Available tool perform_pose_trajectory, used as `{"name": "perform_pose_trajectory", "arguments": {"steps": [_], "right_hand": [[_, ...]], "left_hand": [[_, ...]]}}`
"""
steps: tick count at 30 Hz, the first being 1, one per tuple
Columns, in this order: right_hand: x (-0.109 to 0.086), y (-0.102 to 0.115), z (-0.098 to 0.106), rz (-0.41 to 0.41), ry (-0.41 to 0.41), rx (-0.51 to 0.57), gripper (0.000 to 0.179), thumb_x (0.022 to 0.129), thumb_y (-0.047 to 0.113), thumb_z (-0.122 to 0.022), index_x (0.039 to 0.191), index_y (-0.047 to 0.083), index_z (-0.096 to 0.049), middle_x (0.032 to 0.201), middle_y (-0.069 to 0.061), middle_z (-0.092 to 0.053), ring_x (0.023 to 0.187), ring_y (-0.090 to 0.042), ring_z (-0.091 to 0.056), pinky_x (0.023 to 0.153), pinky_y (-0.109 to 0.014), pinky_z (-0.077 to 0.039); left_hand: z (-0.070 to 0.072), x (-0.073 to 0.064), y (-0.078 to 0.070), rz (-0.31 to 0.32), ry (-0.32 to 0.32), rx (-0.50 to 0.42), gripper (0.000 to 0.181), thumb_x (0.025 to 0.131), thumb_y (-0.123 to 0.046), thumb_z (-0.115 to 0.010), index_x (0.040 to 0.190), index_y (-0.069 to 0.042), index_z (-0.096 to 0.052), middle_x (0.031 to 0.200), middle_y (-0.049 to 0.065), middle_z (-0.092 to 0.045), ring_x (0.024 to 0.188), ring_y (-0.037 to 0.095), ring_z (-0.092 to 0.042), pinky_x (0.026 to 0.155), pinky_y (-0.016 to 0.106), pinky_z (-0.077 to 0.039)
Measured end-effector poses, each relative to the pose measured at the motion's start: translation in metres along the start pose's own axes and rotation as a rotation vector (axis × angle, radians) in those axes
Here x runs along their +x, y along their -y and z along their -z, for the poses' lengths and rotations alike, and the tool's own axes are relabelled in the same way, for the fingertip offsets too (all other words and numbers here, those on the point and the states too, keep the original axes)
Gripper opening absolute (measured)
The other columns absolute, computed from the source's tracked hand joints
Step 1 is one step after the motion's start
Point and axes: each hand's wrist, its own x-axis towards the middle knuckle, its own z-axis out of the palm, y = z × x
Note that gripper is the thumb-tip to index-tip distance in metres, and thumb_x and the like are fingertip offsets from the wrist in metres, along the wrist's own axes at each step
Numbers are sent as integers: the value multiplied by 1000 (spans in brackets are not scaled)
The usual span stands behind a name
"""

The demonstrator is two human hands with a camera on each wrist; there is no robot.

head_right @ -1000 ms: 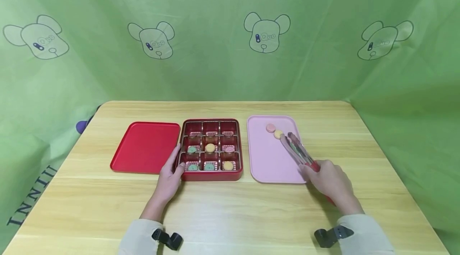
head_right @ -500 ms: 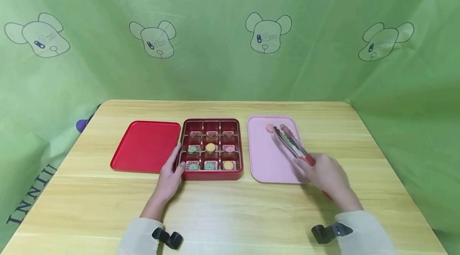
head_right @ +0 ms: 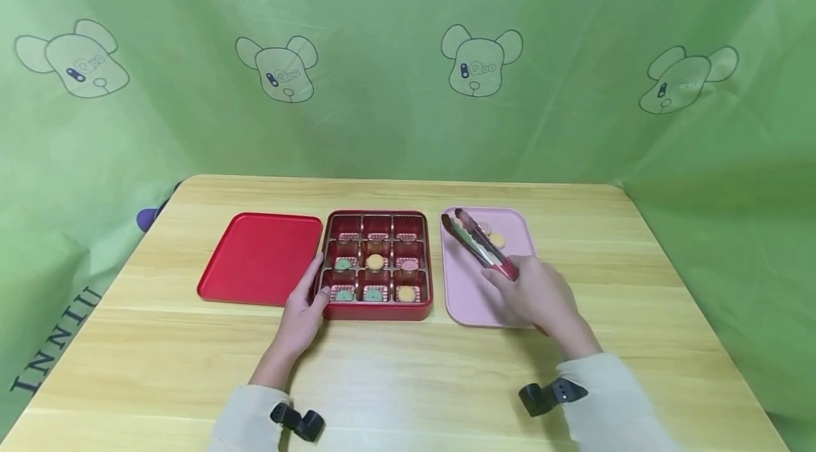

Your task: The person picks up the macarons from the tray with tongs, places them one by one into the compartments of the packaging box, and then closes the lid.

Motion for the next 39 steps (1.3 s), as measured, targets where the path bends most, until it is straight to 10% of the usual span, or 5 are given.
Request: {"name": "perform_pose_trajectory", "arguments": {"steps": [15,39], "right_hand": [[28,42,-22,81,35,42,39,88,49,-57,95,11,-67,64,-3,-54,56,-18,-48,52,-29,-40],[34,30,-27,55,27,22,45,87,59,-53,84,14,-60,63,-5,-52,51,-18,-48,45,-30,-41]], "left_hand": [[-1,2,3,-8,-5,8,65,91,-17,-52,147,-40,-27,151,0,-34,140,23,-28,111,52,-28],[0,2,3,-11,0,16,64,92,-17,-51,148,-38,-27,151,0,-35,140,22,-27,112,50,-27]]}}
